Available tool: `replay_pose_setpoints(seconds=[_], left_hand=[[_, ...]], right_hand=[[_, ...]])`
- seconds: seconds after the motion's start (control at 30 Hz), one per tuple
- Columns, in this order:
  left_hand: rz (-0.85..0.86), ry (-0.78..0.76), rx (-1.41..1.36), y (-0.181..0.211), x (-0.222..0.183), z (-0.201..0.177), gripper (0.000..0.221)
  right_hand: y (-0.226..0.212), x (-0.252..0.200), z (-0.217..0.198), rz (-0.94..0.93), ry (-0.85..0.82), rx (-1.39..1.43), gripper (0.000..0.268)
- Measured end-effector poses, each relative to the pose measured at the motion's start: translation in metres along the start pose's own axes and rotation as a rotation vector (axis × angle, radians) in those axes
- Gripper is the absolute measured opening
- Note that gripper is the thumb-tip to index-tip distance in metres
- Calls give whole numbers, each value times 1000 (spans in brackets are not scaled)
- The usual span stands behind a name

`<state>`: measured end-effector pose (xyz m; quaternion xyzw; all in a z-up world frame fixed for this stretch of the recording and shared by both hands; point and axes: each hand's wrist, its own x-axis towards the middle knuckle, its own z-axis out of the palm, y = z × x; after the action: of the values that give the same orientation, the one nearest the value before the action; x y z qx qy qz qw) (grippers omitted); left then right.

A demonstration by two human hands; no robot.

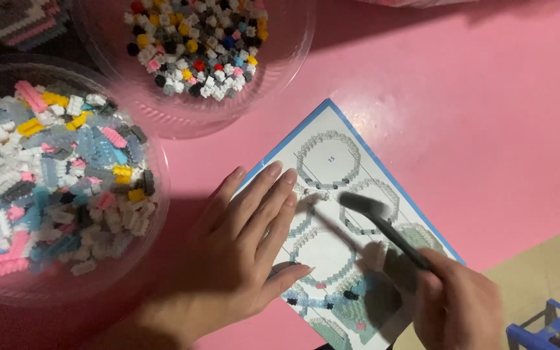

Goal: Assembling a figure using small interlocking plastic blocks and a toy hammer to secure them.

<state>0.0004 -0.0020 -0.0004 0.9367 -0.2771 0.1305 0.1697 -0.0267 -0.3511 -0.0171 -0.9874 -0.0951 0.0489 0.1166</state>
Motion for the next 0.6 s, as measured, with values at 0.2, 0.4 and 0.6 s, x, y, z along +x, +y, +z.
replay_pose_setpoints(seconds=[0.2,0.4,0.6], left_hand=[[16,1,-12,-1,1,-2,79],[-3,5,-35,0,-1,-1,75],[8,-6,-11,-1,-1,-1,78]], right_hand=[[3,-10,14,-68,15,-80,30],[-23,11,-7,-344,164,21,30],[-11,5,-1,-239,163,63,26]])
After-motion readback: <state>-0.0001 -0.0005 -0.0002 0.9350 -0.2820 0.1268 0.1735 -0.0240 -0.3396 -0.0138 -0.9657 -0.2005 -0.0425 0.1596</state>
